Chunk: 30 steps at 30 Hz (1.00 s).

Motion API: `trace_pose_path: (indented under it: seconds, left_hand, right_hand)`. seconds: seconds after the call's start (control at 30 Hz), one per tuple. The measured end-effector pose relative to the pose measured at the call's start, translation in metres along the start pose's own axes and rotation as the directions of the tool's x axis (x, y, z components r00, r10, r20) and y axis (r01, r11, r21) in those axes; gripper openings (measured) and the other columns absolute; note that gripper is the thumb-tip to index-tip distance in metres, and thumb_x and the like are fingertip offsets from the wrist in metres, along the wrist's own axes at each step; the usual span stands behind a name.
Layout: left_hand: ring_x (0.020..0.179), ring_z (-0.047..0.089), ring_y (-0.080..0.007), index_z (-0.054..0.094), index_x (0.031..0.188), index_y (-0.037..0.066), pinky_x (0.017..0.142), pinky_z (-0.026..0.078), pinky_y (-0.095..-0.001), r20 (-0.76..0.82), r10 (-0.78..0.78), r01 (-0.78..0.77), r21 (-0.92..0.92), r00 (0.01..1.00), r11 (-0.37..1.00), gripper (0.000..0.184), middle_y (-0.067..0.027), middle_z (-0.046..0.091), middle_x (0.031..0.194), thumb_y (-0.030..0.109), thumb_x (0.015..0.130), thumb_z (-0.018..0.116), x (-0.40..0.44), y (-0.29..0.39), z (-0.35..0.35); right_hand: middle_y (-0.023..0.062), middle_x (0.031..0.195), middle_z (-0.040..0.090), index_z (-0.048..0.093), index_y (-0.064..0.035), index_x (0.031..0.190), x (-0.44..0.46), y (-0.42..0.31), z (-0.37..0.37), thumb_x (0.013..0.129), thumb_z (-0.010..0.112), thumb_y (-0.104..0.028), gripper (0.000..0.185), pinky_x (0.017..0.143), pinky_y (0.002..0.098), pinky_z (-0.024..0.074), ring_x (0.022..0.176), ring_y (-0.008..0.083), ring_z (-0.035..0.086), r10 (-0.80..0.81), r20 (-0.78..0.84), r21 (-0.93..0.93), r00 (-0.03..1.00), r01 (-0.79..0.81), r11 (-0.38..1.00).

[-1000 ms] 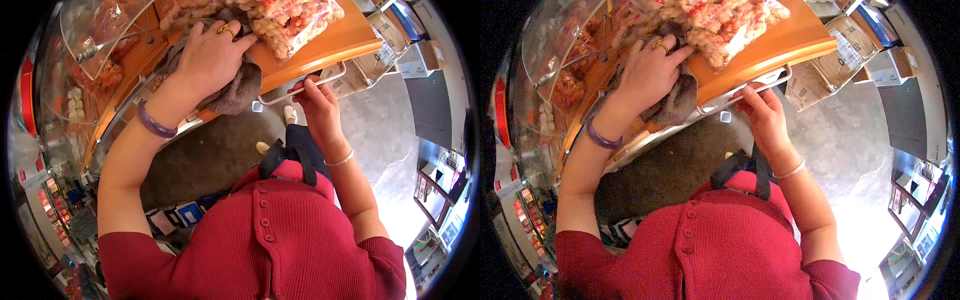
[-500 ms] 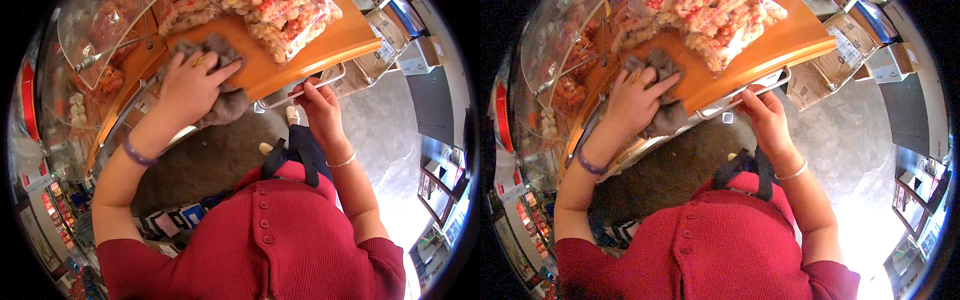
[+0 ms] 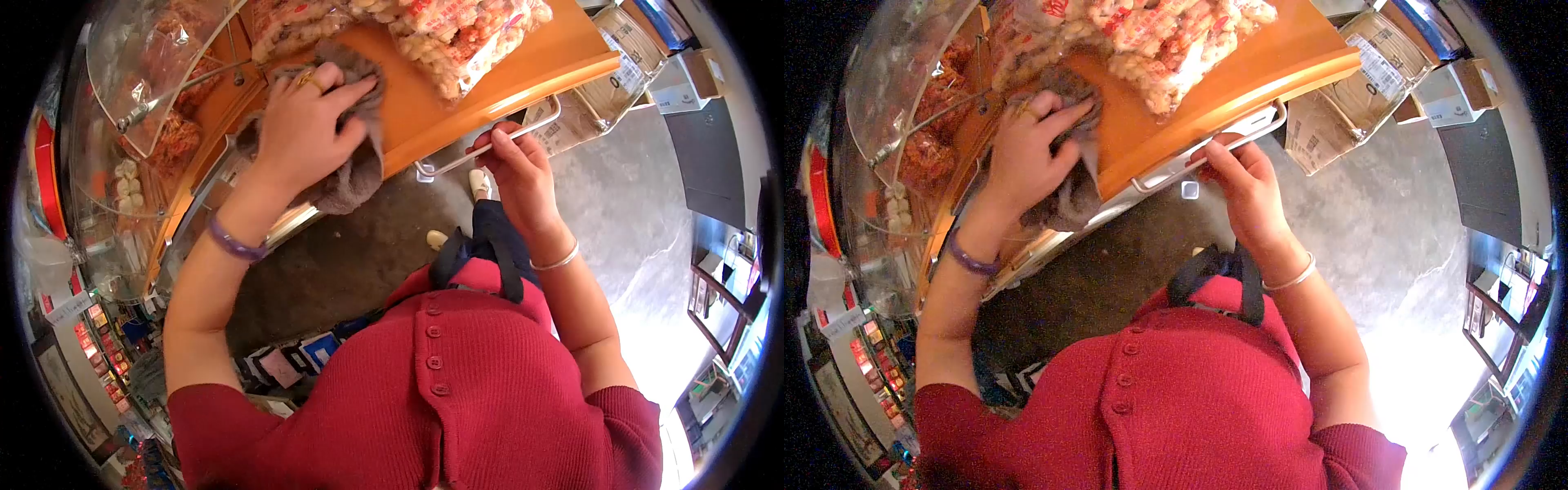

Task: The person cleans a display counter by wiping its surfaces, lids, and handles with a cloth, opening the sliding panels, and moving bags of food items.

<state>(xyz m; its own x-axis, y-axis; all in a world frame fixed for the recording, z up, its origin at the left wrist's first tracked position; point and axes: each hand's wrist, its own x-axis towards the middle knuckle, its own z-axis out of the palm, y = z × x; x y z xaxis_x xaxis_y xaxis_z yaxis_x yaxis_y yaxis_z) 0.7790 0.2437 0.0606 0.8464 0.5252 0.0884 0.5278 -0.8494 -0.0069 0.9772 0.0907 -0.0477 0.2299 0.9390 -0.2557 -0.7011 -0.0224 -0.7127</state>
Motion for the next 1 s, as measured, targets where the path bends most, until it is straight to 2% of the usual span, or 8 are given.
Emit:
trace_pose_path:
  seconds: [0.07, 0.3, 0.37, 0.57, 0.63, 0.83, 0.9, 1.0]
  left_hand:
    - [0.089, 0.058, -0.0312, 0.064, 0.102, 0.014, 0.077, 0.046, -0.0380, -0.075, -0.076, 0.059, -0.213, 0.994, 0.975, 0.030, -0.0086, 0.060, 0.095, 0.019, 0.073, 0.069, 0.014, 0.006, 0.005]
    - [0.083, 0.061, -0.0368, 0.063, 0.096, 0.008, 0.072, 0.048, -0.0425, 0.005, -0.281, 0.278, -0.158, 0.960, 0.947, 0.024, -0.0165, 0.065, 0.087, 0.018, 0.075, 0.068, 0.043, -0.002, 0.012]
    - [0.079, 0.062, -0.0376, 0.063, 0.095, 0.008, 0.068, 0.049, -0.0441, -0.109, -0.227, 0.220, -0.070, 0.968, 0.973, 0.022, -0.0180, 0.065, 0.082, 0.018, 0.075, 0.068, 0.050, -0.012, 0.017]
    - [0.075, 0.063, -0.0360, 0.064, 0.092, 0.008, 0.068, 0.049, -0.0439, 0.010, -0.130, 0.131, -0.093, 0.991, 0.987, 0.018, -0.0169, 0.065, 0.078, 0.015, 0.076, 0.066, 0.038, 0.015, 0.011]
    - [0.071, 0.062, -0.0337, 0.064, 0.081, 0.010, 0.068, 0.048, -0.0425, -0.125, -0.125, 0.148, 0.195, 0.984, 0.970, 0.009, -0.0132, 0.063, 0.069, 0.016, 0.074, 0.066, 0.047, -0.014, 0.015]
    - [0.080, 0.060, -0.0248, 0.063, 0.074, 0.013, 0.070, 0.044, -0.0386, -0.193, 0.059, -0.048, 0.057, 0.979, 0.997, 0.007, -0.0058, 0.062, 0.078, 0.013, 0.068, 0.066, 0.038, 0.024, 0.018]
    - [0.079, 0.060, -0.0304, 0.066, 0.082, 0.010, 0.073, 0.044, -0.0411, -0.225, 0.118, -0.146, -0.109, 0.967, 0.983, 0.011, -0.0088, 0.062, 0.082, 0.009, 0.072, 0.064, 0.021, 0.028, 0.013]
    - [0.081, 0.059, -0.0233, 0.067, 0.079, 0.012, 0.076, 0.044, -0.0378, -0.128, 0.016, -0.003, 0.103, 0.992, 0.995, 0.011, -0.0029, 0.061, 0.077, 0.010, 0.068, 0.065, 0.012, -0.012, 0.009]
  right_hand:
    - [0.0085, 0.094, 0.061, 0.053, -0.0027, 0.102, 0.001, 0.001, -0.002, 0.094, 0.050, -0.017, 0.017, 0.078, 0.0292, 0.0450, 0.090, 0.0176, 0.058, 0.004, 0.002, -0.031, 1.000, -0.004, 1.000]
    - [0.0083, 0.093, 0.061, 0.053, -0.0026, 0.102, -0.001, 0.002, 0.002, 0.094, 0.050, -0.018, 0.017, 0.079, 0.0292, 0.0448, 0.089, 0.0174, 0.058, -0.005, 0.005, -0.003, 1.000, 0.005, 1.000]
    - [0.0078, 0.091, 0.063, 0.055, -0.0028, 0.099, -0.001, -0.001, 0.006, 0.093, 0.053, -0.018, 0.016, 0.077, 0.0273, 0.0437, 0.084, 0.0139, 0.056, 0.000, -0.030, 0.009, 1.000, 0.000, 1.000]
    - [0.0083, 0.093, 0.062, 0.055, -0.0023, 0.099, 0.000, 0.003, 0.000, 0.094, 0.050, -0.019, 0.018, 0.078, 0.0290, 0.0444, 0.087, 0.0169, 0.057, -0.008, -0.006, -0.005, 1.000, 0.008, 1.000]
    - [0.0080, 0.093, 0.062, 0.055, -0.0024, 0.100, 0.000, 0.001, 0.000, 0.094, 0.051, -0.019, 0.018, 0.078, 0.0289, 0.0444, 0.087, 0.0167, 0.057, -0.001, -0.007, 0.002, 1.000, 0.001, 1.000]
    - [0.0069, 0.090, 0.064, 0.057, -0.0025, 0.098, 0.000, 0.004, 0.002, 0.093, 0.053, -0.018, 0.016, 0.076, 0.0268, 0.0439, 0.083, 0.0132, 0.057, -0.014, -0.011, 0.047, 1.000, 0.015, 0.999]
    - [0.0067, 0.090, 0.064, 0.057, -0.0025, 0.097, 0.001, 0.002, 0.000, 0.093, 0.054, -0.018, 0.016, 0.076, 0.0265, 0.0435, 0.083, 0.0129, 0.056, -0.015, 0.004, 0.027, 1.000, 0.014, 1.000]
    - [0.0072, 0.093, 0.061, 0.054, -0.0038, 0.099, 0.002, 0.001, -0.003, 0.094, 0.051, -0.020, 0.017, 0.078, 0.0277, 0.0434, 0.089, 0.0151, 0.057, 0.000, 0.046, -0.019, 0.999, 0.000, 1.000]
